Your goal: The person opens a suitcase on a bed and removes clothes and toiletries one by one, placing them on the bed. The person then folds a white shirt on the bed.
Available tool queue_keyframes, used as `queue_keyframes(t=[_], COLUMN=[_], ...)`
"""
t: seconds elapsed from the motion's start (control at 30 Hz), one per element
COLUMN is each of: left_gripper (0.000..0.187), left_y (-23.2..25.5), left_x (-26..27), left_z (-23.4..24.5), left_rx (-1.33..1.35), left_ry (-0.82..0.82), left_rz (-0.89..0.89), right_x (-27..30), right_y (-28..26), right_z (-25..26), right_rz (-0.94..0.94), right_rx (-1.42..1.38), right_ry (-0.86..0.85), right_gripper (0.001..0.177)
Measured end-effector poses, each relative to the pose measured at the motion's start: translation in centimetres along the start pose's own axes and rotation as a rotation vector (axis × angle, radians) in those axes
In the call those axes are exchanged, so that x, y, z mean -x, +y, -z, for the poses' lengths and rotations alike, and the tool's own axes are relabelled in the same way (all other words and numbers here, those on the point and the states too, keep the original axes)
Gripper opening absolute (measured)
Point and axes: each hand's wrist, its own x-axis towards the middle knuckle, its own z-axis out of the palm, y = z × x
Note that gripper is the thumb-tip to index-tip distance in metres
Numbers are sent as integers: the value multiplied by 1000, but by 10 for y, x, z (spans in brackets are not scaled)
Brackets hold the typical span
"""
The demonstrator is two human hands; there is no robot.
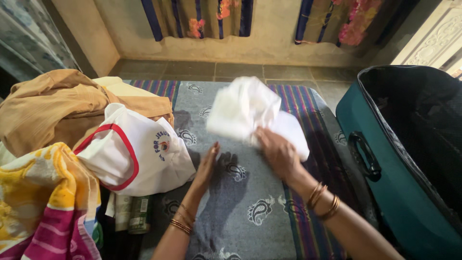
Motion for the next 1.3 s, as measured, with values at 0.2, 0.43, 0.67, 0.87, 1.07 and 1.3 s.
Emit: queue_keyframes(t=[0.2,0.43,0.67,0.87,1.07,1.3], left_gripper=[46,15,50,29,20,19], left_y=[7,55,90,106,104,103], left_x=[-4,15,6,-25,-54,-81], left_z=[2,-37,-35,-37,-70,-66], left_rx=[-101,-1073,-1106,-1031,-993,-1088], left_ry=[193,308,117,-75,-178,-353], left_rz=[-59,-472,-578,-773,-814,-691], right_x=[86,75,56,14,6,-12], right_y=[-33,-13,4,15,22,27], right_z=[-48,-54,-44,-43,-67,-76], right_rz=[298,-191,-379,-345,-230,21], right_rx=[-422,-557,-657,-804,-781,-717], right_ry=[21,2,173,-23,105,60], right_gripper=[76,40,33,54,17,22])
